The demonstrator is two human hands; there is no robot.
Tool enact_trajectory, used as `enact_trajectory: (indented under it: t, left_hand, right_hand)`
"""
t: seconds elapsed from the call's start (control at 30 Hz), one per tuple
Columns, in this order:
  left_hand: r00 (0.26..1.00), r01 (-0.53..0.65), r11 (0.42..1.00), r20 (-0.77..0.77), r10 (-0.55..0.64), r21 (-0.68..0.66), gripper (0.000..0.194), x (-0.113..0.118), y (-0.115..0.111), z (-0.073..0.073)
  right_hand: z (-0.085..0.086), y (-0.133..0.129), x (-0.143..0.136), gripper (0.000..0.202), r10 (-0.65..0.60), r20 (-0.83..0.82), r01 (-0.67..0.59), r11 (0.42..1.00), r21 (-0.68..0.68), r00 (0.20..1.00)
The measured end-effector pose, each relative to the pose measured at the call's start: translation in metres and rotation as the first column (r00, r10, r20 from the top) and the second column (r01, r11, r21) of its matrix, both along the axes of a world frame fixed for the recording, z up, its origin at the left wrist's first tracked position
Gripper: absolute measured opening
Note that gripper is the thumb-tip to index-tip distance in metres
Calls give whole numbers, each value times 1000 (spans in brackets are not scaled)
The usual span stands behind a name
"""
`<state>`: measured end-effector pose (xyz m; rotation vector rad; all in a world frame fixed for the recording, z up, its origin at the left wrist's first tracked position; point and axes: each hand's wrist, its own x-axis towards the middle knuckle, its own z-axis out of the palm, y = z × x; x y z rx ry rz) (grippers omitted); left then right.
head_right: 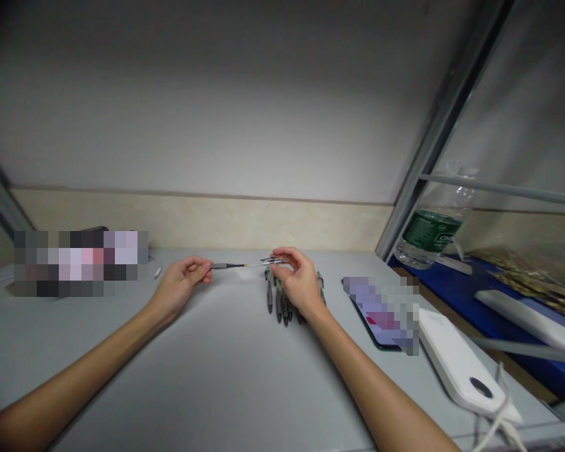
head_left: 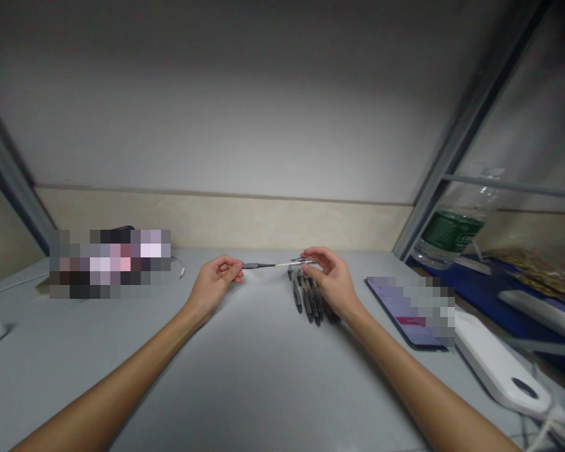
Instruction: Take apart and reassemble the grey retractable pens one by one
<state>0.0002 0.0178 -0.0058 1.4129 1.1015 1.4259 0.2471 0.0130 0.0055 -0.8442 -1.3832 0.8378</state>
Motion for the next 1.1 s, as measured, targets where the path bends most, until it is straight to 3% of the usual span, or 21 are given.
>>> enact_trajectory:
  t: [0.33,0.6,0.83,0.93,1.1]
  left_hand:
    - [993,109,993,46,-107,-43,25,9,-7,-7]
    - [998,56,998,-44,-55,23,23,2,-6,2]
    - [993,40,997,-117,-33,60,20,2,-8,1]
    - [987,11,993,-162,8,116,16,4,-11,1]
    - [987,28,993,-163,-10,111,16,5,-10,3]
  right_hand:
    - [-5,-9,-7,21,4,88,-1,999,-39,996]
    - [-5,-11,-8,25,21,157,-7,996,-88,987]
    - [-1,-15,-12,27,27,209,0,992,-129,978]
    - [0,-15,-14,31,90,139,-61,978,-199,986]
    - [0,-14,-14,41,247,-78,-259,898,-357,966]
